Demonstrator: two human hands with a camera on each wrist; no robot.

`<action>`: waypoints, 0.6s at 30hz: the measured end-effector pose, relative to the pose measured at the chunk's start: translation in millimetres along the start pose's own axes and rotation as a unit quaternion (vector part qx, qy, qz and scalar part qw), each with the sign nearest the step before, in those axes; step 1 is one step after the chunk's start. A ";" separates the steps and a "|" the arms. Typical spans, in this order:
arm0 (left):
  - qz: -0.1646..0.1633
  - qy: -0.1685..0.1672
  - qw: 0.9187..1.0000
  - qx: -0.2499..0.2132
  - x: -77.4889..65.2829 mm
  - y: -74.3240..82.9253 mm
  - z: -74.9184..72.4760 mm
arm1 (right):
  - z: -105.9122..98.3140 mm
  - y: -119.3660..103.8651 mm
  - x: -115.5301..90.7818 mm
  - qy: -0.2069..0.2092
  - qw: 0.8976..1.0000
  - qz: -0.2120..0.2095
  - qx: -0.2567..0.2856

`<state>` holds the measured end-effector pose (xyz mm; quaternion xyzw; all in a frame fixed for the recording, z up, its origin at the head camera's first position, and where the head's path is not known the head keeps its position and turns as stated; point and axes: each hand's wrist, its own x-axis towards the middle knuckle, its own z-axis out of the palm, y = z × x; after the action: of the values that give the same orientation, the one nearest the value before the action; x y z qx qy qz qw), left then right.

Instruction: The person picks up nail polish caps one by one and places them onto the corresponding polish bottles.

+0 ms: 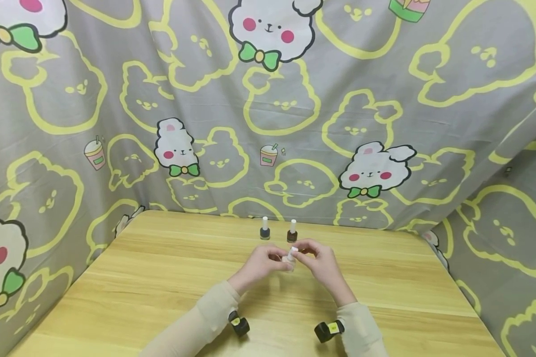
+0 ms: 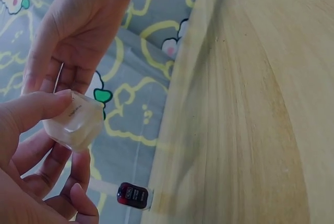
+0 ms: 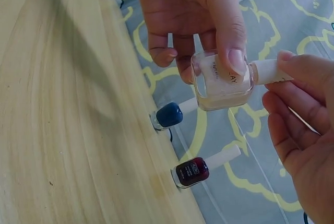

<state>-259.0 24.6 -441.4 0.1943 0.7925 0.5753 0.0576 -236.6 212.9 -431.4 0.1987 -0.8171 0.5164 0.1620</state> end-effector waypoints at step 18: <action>0.020 0.002 0.999 0.041 -1.6 2.2 1.6 | 3.7 -4.2 1.2 0.018 0.998 0.054 0.010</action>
<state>-256.5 26.0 -440.1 0.2114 0.8114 0.5438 0.0359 -235.8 207.7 -429.0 0.1466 -0.8181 0.5364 0.1466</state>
